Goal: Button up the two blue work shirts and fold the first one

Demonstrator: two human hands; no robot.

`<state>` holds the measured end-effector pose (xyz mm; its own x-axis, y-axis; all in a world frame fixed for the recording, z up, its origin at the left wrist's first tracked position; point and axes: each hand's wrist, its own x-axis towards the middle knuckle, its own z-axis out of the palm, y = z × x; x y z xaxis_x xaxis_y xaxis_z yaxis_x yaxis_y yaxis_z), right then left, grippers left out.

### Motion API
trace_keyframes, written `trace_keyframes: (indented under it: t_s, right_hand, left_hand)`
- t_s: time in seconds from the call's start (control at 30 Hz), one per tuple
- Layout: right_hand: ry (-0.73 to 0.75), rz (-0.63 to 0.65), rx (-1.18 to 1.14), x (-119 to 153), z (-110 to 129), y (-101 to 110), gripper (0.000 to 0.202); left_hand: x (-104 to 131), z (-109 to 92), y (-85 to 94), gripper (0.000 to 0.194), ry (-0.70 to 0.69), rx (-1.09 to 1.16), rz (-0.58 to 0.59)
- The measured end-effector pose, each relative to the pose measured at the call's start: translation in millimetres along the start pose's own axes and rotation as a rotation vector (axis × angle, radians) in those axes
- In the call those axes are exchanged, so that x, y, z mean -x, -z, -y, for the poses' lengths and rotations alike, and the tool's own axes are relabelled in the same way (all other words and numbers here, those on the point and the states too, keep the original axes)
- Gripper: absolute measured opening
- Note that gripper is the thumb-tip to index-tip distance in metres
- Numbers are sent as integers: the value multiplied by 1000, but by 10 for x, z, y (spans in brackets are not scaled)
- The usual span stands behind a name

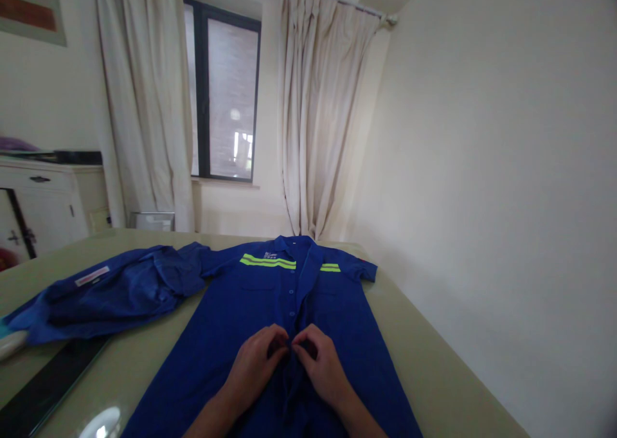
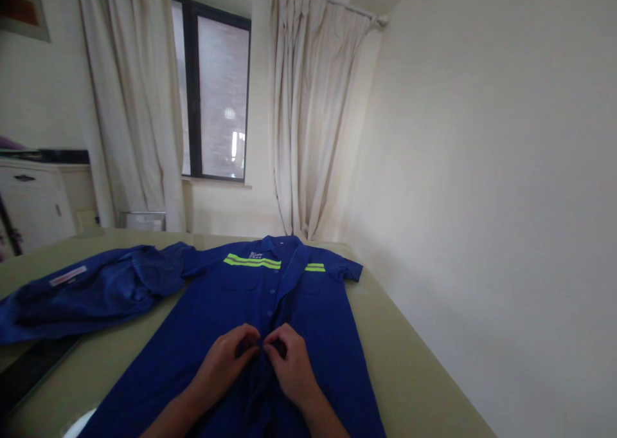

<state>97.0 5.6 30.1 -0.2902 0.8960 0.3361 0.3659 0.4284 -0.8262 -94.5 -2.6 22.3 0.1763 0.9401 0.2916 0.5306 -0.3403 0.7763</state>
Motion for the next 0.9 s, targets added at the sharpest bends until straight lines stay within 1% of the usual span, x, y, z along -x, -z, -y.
trace_keyframes:
  t_s: [0.03,0.07,0.13,0.2,0.23,0.3,0.4,0.5,0.57,0.6,0.67,0.73,0.8,0.83,0.9]
  right_hand:
    - [16,-27,15,2,17,-6,7]
    - [32,-53,33,4,32,-15,8]
    - [63,-88,72,7,52,-36,10]
    - [96,-83,103,13,59,-55,12]
    - [110,-73,112,16,60,-61,13]
    - [121,-63,113,25,65,-67,14]
    - [89,-85,93,27,84,-72,14]
    - [29,-112,57,9,72,-97,9]
    - [-64,-115,-18,-13,16,-131,7]
    - [-137,-106,-74,-26,-28,-151,9]
    - [-299,-78,-204,-52,-135,-191,18]
    - [-403,-55,-309,-79,-235,-222,26]
    - [-416,-32,-354,-112,-284,-230,32]
    - [-412,-13,-361,-130,-282,-220,35]
    - [-413,27,-373,-153,-227,-163,44]
  left_hand:
    - [-18,-8,6,10,26,23,12]
    - [-37,-14,14,13,45,58,35]
    - [-67,-14,32,33,71,140,93]
    - [-81,3,44,45,92,176,130]
    - [-82,15,48,45,95,164,136]
    - [-80,35,53,36,83,115,145]
    - [-84,44,55,25,80,91,164]
    - [-85,31,28,14,88,45,159]
    - [-65,21,-10,7,63,-58,119]
    - [-47,18,-30,8,44,-112,91]
    - [-6,14,-59,14,-7,-185,36]
    - [26,6,-65,21,-86,-211,21]
    - [31,-19,-48,20,-155,-224,37]
    - [22,-39,-32,21,-164,-231,47]
    - [-4,-85,11,27,-125,-249,46]
